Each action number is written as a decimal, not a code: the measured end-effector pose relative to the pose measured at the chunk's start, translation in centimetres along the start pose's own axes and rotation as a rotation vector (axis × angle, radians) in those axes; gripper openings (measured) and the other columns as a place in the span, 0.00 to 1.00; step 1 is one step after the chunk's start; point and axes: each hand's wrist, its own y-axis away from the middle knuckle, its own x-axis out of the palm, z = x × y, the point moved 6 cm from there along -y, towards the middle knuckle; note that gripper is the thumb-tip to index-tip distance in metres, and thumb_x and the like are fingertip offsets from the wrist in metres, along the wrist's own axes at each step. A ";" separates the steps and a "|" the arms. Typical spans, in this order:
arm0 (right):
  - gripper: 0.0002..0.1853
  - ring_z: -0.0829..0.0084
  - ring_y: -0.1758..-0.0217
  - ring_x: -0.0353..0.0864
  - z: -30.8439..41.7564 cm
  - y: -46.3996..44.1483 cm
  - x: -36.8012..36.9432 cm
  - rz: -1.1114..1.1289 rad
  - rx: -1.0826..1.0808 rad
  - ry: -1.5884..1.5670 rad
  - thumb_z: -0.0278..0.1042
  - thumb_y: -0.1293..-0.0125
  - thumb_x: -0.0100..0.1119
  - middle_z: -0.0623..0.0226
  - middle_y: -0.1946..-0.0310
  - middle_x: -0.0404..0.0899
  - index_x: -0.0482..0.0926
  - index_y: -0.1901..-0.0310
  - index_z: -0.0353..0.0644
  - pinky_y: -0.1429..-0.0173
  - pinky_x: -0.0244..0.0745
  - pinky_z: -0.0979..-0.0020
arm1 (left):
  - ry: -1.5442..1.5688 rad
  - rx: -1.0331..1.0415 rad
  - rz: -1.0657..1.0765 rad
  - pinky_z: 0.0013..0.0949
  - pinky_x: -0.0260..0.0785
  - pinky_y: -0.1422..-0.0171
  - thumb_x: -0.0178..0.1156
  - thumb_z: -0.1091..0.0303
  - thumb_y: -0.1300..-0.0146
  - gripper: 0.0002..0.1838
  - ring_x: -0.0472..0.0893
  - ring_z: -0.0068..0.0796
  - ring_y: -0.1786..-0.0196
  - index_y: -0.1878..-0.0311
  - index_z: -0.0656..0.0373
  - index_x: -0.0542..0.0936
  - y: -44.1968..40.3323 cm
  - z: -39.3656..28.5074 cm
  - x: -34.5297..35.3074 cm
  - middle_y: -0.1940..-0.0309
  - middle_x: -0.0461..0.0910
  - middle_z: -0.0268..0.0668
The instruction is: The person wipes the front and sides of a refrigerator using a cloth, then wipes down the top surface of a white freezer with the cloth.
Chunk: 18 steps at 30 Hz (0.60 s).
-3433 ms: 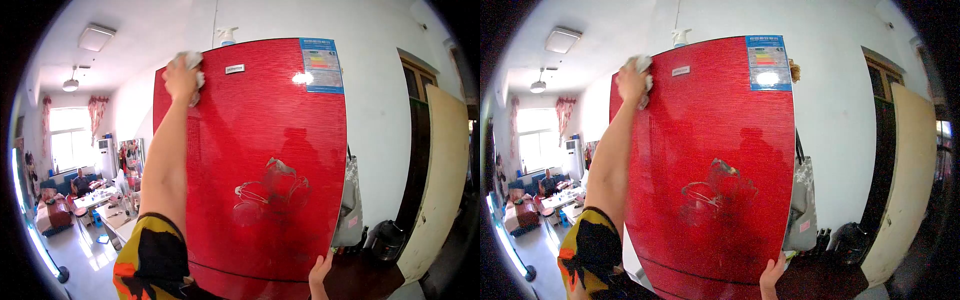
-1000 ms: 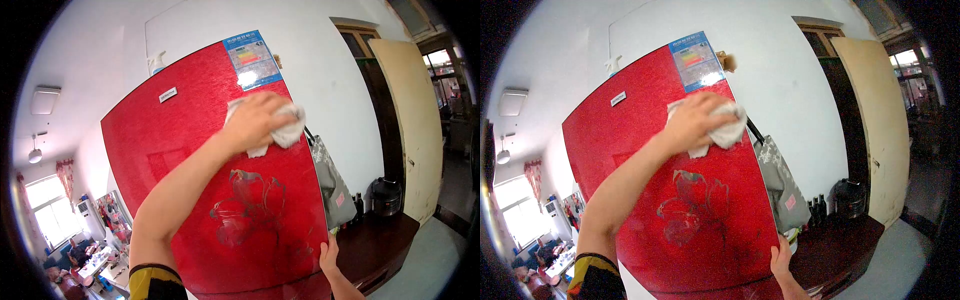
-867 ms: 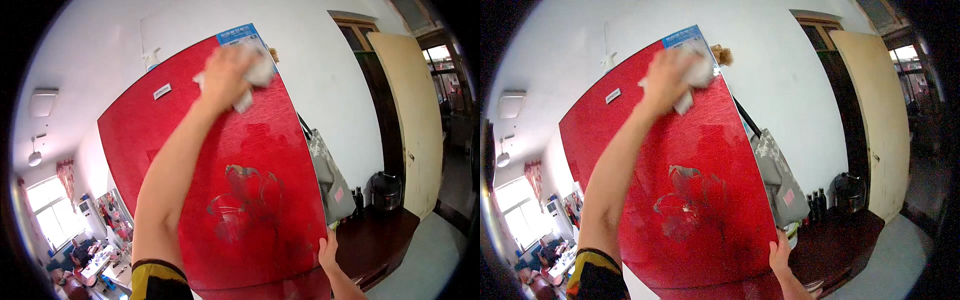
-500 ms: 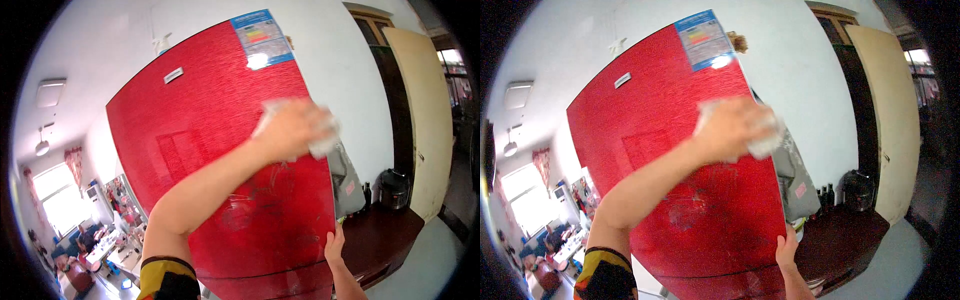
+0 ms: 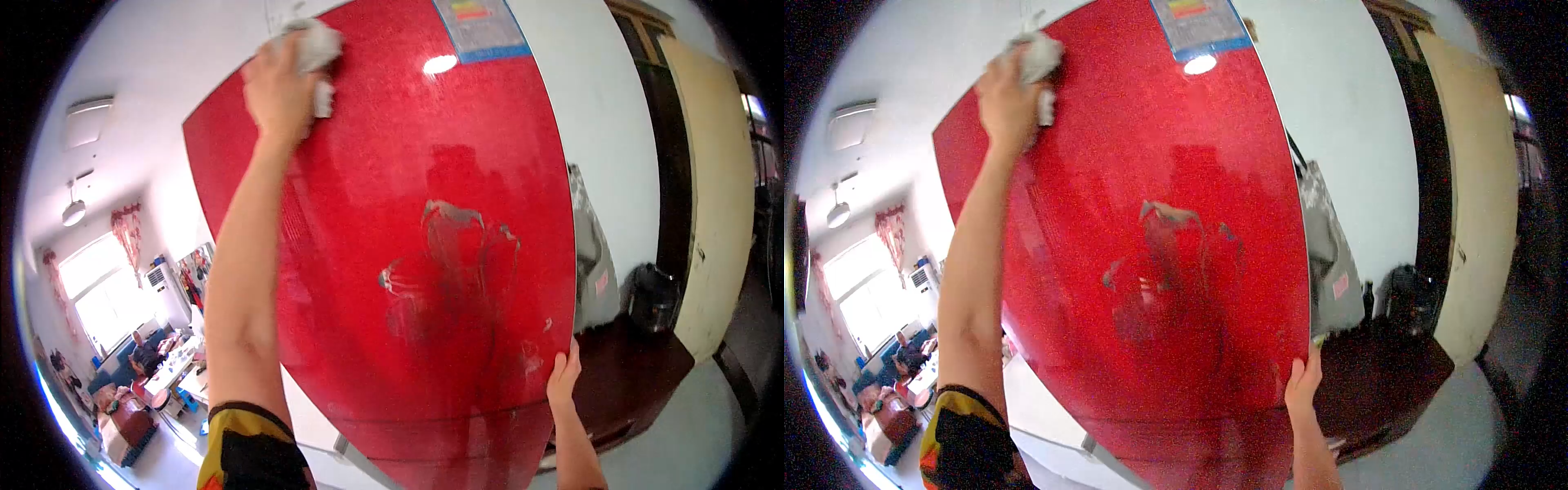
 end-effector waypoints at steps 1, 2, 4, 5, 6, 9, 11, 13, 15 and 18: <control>0.26 0.53 0.46 0.77 0.2 -0.2 -0.2 0.004 -0.001 0.000 0.48 0.24 0.42 0.50 0.46 0.75 0.69 0.38 0.33 0.42 0.71 0.60 | -0.019 -0.043 -0.004 0.50 0.70 0.38 0.65 0.57 0.45 0.30 0.70 0.51 0.38 0.37 0.43 0.74 0.7 2.2 0.0 0.39 0.71 0.44; 0.26 0.53 0.46 0.77 -0.2 -0.2 -0.2 0.010 0.025 0.015 0.48 0.24 0.42 0.50 0.46 0.75 0.69 0.38 0.33 0.42 0.71 0.60 | 0.042 -0.151 0.001 0.51 0.71 0.40 0.64 0.56 0.43 0.29 0.71 0.52 0.39 0.37 0.45 0.74 1.2 4.7 0.1 0.39 0.71 0.45; 0.26 0.54 0.46 0.77 -0.7 0.2 0.0 -0.064 0.001 0.032 0.49 0.24 0.42 0.51 0.47 0.76 0.70 0.38 0.33 0.42 0.70 0.60 | 0.058 -0.435 -0.035 0.49 0.73 0.43 0.61 0.54 0.39 0.23 0.77 0.46 0.45 0.41 0.50 0.77 2.6 7.5 -1.2 0.45 0.76 0.45; 0.26 0.54 0.46 0.77 -0.6 0.3 0.1 -0.058 0.029 0.040 0.49 0.24 0.42 0.51 0.47 0.76 0.70 0.38 0.33 0.42 0.70 0.60 | 0.058 -0.343 -0.077 0.46 0.74 0.49 0.60 0.55 0.37 0.18 0.80 0.37 0.53 0.49 0.54 0.79 2.5 4.5 -4.0 0.57 0.81 0.43; 0.27 0.55 0.46 0.77 -0.6 0.4 0.0 -0.047 0.051 0.032 0.50 0.24 0.42 0.50 0.46 0.76 0.69 0.38 0.33 0.41 0.70 0.60 | 0.164 -0.425 0.031 0.44 0.74 0.51 0.60 0.55 0.36 0.17 0.81 0.34 0.57 0.52 0.55 0.78 2.9 2.2 -5.7 0.61 0.82 0.41; 0.29 0.55 0.45 0.76 -0.6 0.1 -0.4 -0.019 0.068 0.035 0.52 0.24 0.42 0.50 0.45 0.75 0.69 0.37 0.33 0.40 0.69 0.61 | 0.088 -0.051 -0.205 0.45 0.69 0.47 0.61 0.60 0.43 0.22 0.78 0.38 0.52 0.45 0.55 0.79 5.8 -2.0 -3.0 0.60 0.81 0.42; 0.29 0.55 0.44 0.76 -0.2 0.3 -0.6 -0.004 0.055 0.031 0.53 0.24 0.42 0.50 0.44 0.75 0.68 0.36 0.33 0.39 0.69 0.61 | 0.249 0.209 -0.039 0.49 0.64 0.40 0.64 0.64 0.52 0.30 0.76 0.44 0.50 0.40 0.47 0.78 9.2 -9.3 -3.9 0.54 0.79 0.42; 0.30 0.56 0.42 0.75 0.0 0.0 -0.5 0.007 0.081 0.012 0.54 0.24 0.42 0.51 0.42 0.74 0.67 0.34 0.34 0.38 0.68 0.61 | 0.502 0.504 0.156 0.49 0.65 0.36 0.63 0.70 0.51 0.23 0.77 0.43 0.46 0.47 0.45 0.80 13.8 -16.1 -6.5 0.55 0.80 0.39; 0.26 0.60 0.42 0.75 -1.4 0.0 -0.9 0.007 0.104 0.082 0.44 0.23 0.41 0.51 0.42 0.75 0.64 0.33 0.33 0.36 0.66 0.64 | 0.640 0.809 0.344 0.42 0.67 0.35 0.63 0.70 0.43 0.14 0.75 0.34 0.42 0.53 0.42 0.81 18.3 -19.8 -9.2 0.45 0.76 0.32; 0.30 0.59 0.43 0.75 -1.6 -0.1 -1.0 0.010 0.106 0.006 0.51 0.24 0.42 0.52 0.42 0.75 0.64 0.33 0.32 0.38 0.68 0.62 | 0.761 0.745 0.317 0.45 0.69 0.38 0.66 0.68 0.45 0.23 0.73 0.34 0.40 0.46 0.36 0.78 18.5 -17.8 -8.8 0.42 0.74 0.28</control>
